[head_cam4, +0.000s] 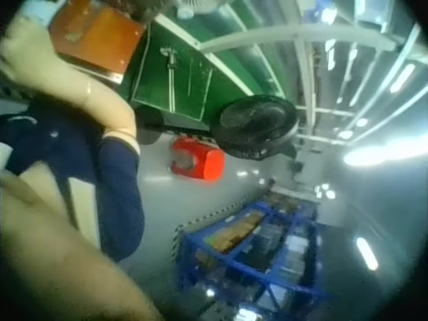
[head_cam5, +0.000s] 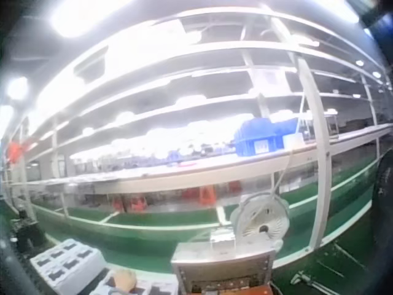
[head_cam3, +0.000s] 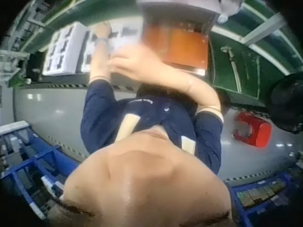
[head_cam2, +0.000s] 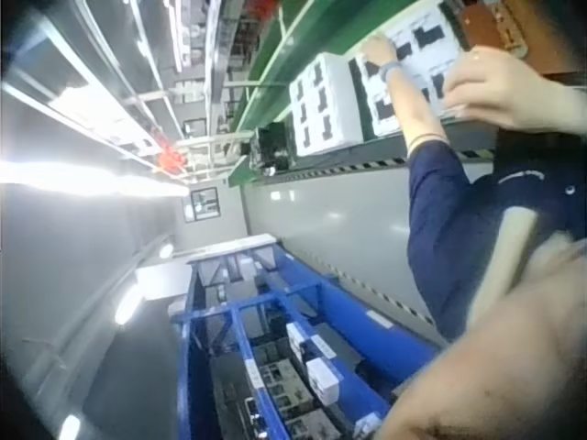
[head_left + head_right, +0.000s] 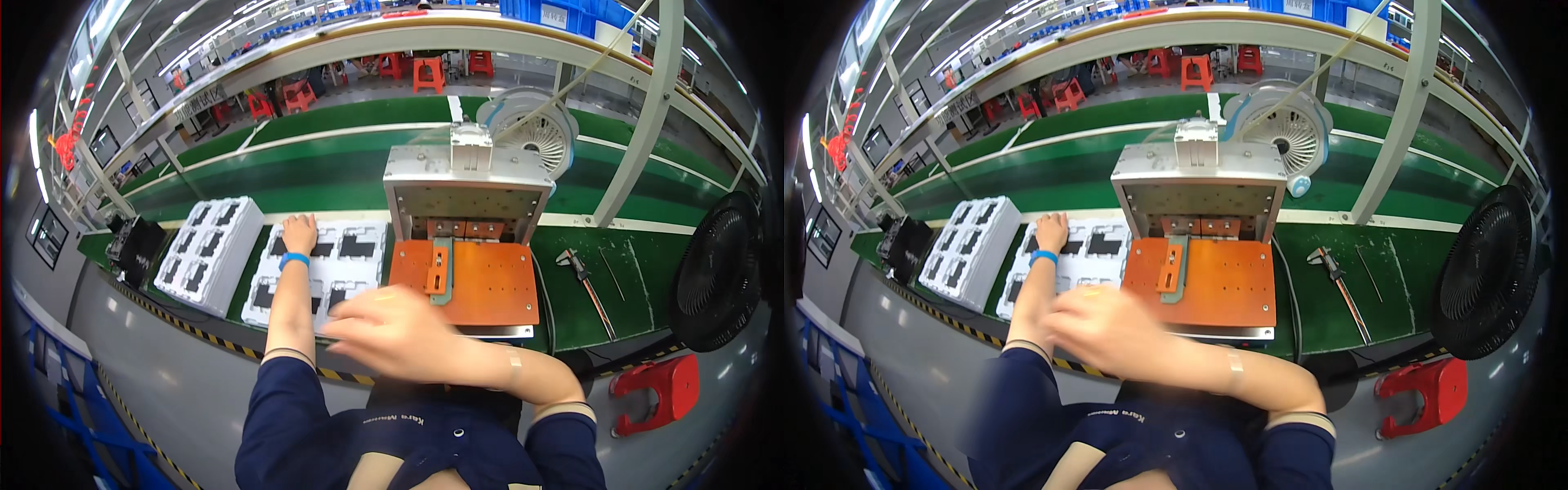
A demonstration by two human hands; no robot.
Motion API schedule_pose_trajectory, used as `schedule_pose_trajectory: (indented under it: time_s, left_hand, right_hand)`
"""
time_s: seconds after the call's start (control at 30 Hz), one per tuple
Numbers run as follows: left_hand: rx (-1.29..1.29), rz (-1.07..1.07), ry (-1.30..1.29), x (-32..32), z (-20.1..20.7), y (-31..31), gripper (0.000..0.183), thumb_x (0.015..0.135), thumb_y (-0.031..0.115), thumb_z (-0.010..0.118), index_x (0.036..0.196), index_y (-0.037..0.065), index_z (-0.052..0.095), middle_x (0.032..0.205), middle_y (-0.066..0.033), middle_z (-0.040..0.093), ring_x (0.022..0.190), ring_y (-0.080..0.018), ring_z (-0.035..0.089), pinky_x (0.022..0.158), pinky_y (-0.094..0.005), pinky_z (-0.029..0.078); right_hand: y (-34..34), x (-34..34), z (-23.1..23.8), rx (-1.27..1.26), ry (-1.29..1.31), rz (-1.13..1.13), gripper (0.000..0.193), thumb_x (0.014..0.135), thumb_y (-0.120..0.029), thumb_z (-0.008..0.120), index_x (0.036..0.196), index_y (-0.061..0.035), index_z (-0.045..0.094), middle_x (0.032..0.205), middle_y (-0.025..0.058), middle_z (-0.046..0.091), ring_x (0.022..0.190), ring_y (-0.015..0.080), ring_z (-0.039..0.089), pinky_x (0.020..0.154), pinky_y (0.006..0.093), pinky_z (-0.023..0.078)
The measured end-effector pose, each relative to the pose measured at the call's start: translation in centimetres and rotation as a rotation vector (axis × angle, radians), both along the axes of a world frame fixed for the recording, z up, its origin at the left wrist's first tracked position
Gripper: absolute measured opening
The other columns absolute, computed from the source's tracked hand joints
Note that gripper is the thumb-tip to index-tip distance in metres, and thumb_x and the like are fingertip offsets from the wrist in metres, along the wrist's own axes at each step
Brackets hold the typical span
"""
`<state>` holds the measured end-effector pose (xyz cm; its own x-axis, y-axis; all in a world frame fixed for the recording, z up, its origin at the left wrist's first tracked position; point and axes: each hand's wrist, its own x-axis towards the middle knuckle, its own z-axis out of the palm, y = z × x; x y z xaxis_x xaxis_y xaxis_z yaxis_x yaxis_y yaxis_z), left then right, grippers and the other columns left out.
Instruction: The person repeatedly picks up small black rectangular components from a white tray and places them into a press machine. They operate the press to process each component, then remove it and place it back into the tray. This cycle is repeated for multiple units throughout the clip.
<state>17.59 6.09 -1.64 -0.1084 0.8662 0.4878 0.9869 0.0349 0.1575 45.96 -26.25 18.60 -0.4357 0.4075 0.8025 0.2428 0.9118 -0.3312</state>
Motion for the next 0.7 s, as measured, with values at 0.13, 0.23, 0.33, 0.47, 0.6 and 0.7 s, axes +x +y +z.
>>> schedule_pose_trajectory:
  time_s: [0.13,0.23,0.33,0.47,0.6,0.7]
  left_hand:
    - [0.038,0.011,0.033,0.9,0.0,-0.2,0.045,0.098,0.041,0.046,0.095,0.003,0.070,0.107,-0.0189,0.063,0.107,-0.0370,0.057,0.087,-0.0500,0.050]
    - [0.050,0.031,0.024,0.9,0.3,-0.9,0.046,0.099,0.041,0.045,0.095,0.002,0.070,0.106,-0.0189,0.064,0.107,-0.0362,0.058,0.087,-0.0489,0.051]
    - [0.131,0.006,0.043,0.4,0.3,-0.9,0.043,0.099,0.037,0.047,0.090,0.001,0.069,0.099,-0.0215,0.065,0.100,-0.0399,0.059,0.084,-0.0489,0.051]
    - [0.186,-0.015,0.060,0.8,0.1,-0.9,0.045,0.099,0.037,0.048,0.086,0.000,0.069,0.095,-0.0216,0.065,0.096,-0.0397,0.059,0.083,-0.0496,0.051]
    - [0.223,-0.032,0.042,0.4,-0.3,-0.9,0.043,0.099,0.036,0.048,0.085,0.001,0.070,0.093,-0.0220,0.066,0.094,-0.0396,0.059,0.082,-0.0491,0.050]
    - [0.262,-0.052,0.069,0.3,-0.5,-0.9,0.042,0.099,0.033,0.048,0.085,0.001,0.070,0.092,-0.0210,0.067,0.094,-0.0384,0.060,0.083,-0.0479,0.050]
  right_hand:
    - [1.5,-10.6,-4.2,-0.215,-0.063,0.287,0.035,0.095,-0.036,0.057,0.098,-0.0028,0.068,0.092,0.0134,0.063,0.095,0.0315,0.061,0.084,0.0417,0.048]
    - [4.2,-14.2,-5.1,-0.300,-0.327,0.162,0.049,0.096,-0.045,0.051,0.094,0.0014,0.069,0.093,0.0196,0.063,0.093,0.0356,0.061,0.086,0.0445,0.048]
    - [5.5,-15.3,-6.1,-0.206,-0.246,-0.112,0.047,0.092,-0.043,0.057,0.093,0.0026,0.068,0.099,0.0171,0.062,0.100,0.0340,0.059,0.085,0.0451,0.049]
    - [5.5,-15.8,-6.7,-0.147,-0.321,-0.118,0.036,0.086,-0.035,0.067,0.089,0.0004,0.067,0.100,0.0153,0.061,0.100,0.0298,0.059,0.079,0.0403,0.052]
    - [3.7,-16.3,-4.3,-0.214,-0.536,-0.017,0.033,0.082,-0.035,0.070,0.085,-0.0021,0.068,0.093,0.0124,0.062,0.094,0.0269,0.061,0.078,0.0379,0.052]
    - [3.6,-17.0,-5.0,-0.169,-0.445,-0.188,0.039,0.083,-0.041,0.069,0.084,-0.0019,0.070,0.091,0.0122,0.063,0.092,0.0267,0.063,0.074,0.0383,0.053]
